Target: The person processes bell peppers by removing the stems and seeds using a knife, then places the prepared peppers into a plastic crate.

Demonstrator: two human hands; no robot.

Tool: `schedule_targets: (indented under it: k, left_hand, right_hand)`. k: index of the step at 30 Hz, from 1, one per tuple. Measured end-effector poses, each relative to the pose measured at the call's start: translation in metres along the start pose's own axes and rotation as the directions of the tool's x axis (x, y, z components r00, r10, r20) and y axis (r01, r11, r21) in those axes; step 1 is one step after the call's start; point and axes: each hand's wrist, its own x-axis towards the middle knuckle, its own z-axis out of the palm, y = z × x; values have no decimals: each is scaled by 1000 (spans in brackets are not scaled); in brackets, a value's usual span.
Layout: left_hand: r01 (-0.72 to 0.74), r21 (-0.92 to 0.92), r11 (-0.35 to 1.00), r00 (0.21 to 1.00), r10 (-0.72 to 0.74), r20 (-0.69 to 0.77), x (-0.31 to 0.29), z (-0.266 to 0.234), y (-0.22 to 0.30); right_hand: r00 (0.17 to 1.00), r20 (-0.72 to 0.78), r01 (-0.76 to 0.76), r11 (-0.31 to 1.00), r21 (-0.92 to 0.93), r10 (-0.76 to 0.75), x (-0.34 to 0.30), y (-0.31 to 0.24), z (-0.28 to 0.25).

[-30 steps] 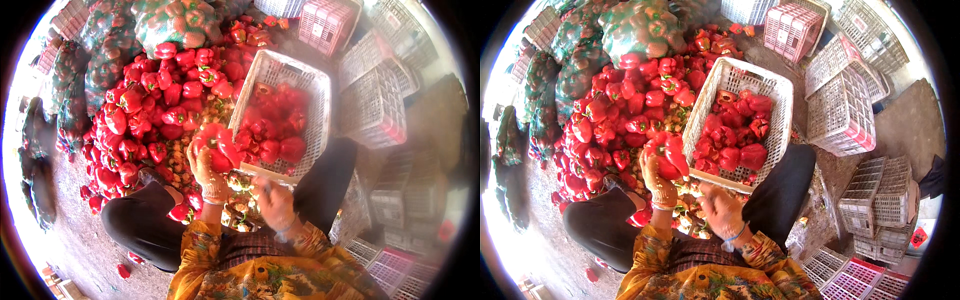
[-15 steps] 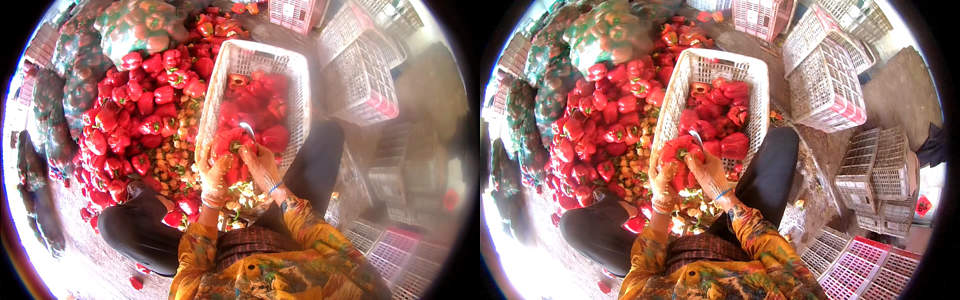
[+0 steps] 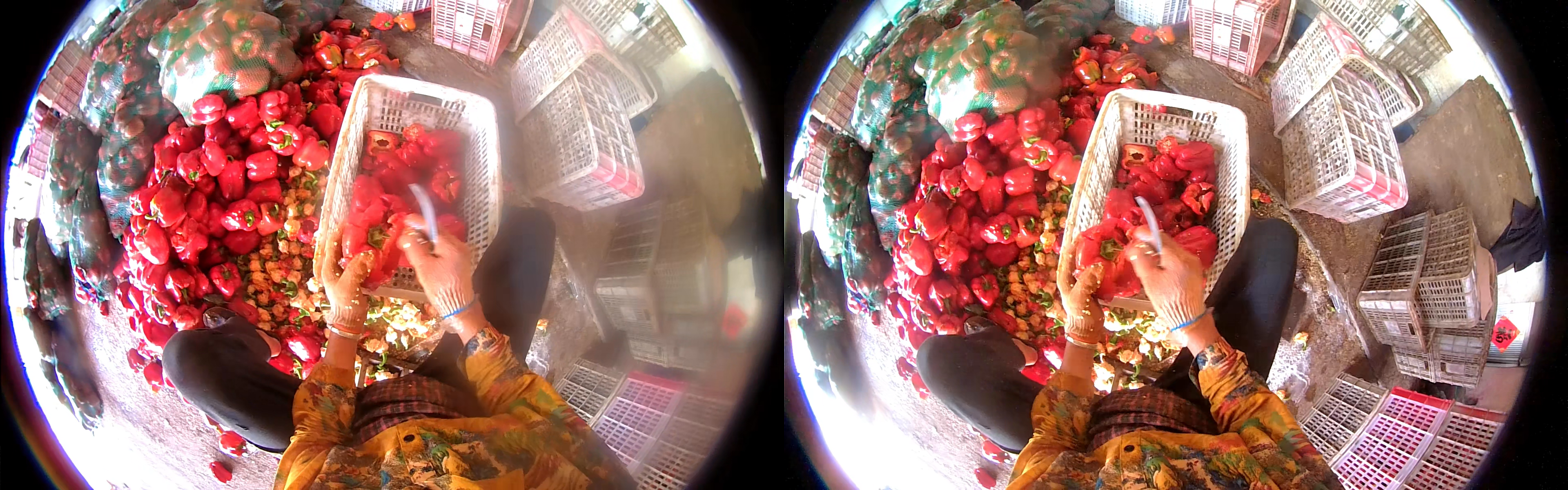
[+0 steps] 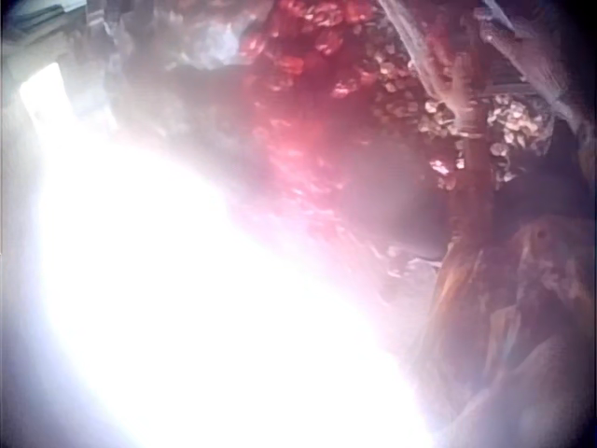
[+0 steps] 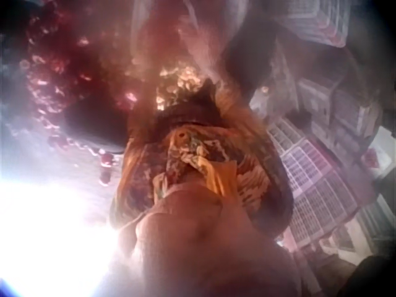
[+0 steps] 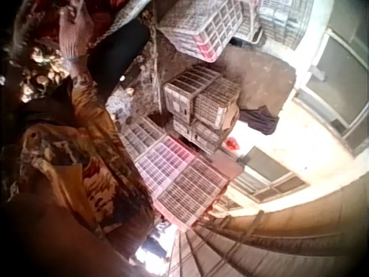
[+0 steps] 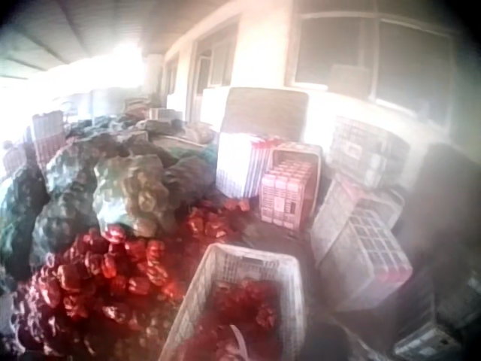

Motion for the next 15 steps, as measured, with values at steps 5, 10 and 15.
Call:
schedule_targets:
  k: [5, 10, 15]
  left_hand:
    - [115, 14, 993, 963, -115, 243, -10, 10, 12]
    - [219, -97, 971, 936, -181, 301, -2, 4, -4]
    - [227, -148, 963, 958, -193, 211, -2, 13, -8]
  right_hand:
    - [860, 359, -493, 774, 397, 363, 3, 10, 10]
    - [842, 432, -528, 666, 528, 325, 5, 18, 11]
    - [945, 192, -301, 936, 181, 266, 2, 18, 20]
